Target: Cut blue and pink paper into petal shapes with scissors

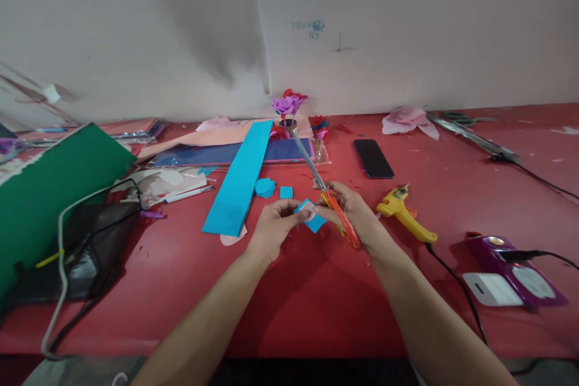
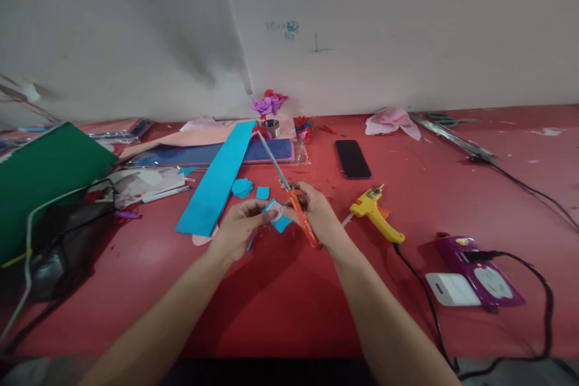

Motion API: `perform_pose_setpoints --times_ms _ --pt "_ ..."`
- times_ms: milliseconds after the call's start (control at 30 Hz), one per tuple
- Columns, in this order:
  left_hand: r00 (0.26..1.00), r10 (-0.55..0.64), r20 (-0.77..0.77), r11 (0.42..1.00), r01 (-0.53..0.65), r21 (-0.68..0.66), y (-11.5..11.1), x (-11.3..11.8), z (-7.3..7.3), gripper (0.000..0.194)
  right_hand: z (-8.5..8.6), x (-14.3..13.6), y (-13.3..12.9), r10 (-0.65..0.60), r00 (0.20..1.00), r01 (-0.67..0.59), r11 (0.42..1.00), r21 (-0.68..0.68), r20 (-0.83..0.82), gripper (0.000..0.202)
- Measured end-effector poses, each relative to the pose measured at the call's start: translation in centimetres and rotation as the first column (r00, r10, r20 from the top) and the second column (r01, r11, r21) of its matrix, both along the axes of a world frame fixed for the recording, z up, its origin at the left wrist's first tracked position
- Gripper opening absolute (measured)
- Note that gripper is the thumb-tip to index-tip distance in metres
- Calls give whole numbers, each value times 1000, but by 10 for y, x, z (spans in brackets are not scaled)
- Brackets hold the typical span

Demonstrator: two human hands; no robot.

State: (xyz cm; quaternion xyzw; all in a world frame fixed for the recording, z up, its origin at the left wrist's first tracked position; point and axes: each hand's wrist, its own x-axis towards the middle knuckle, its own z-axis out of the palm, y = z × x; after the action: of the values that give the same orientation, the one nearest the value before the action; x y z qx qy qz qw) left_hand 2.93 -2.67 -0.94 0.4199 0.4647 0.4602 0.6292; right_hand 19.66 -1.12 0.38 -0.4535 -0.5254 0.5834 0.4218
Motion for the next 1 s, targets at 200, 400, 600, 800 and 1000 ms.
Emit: perform_pose_setpoints --times_ms 200,400,600,800,1000 --pt "996 65 59 998 -63 -29 0 1 -1 17 -1 -7 -2 -83 995 81 996 -34 -52 51" --pt "997 -50 59 993 56 -101 -1 0 8 25 -2 0 0 -23 997 20 999 -42 -73 53" --pt "996 -69 51 994 73 -77 -2 1 7 27 -1 3 0 62 997 -62 998 -14 39 49" --pt "996 -90 23 992 91 -88 -1 -1 2 26 -3 7 2 68 996 -69 997 17 65 47" --pt "997 -70 33 994 72 -86 -1 -2 2 24 -3 6 1 62 997 -63 998 22 39 48"
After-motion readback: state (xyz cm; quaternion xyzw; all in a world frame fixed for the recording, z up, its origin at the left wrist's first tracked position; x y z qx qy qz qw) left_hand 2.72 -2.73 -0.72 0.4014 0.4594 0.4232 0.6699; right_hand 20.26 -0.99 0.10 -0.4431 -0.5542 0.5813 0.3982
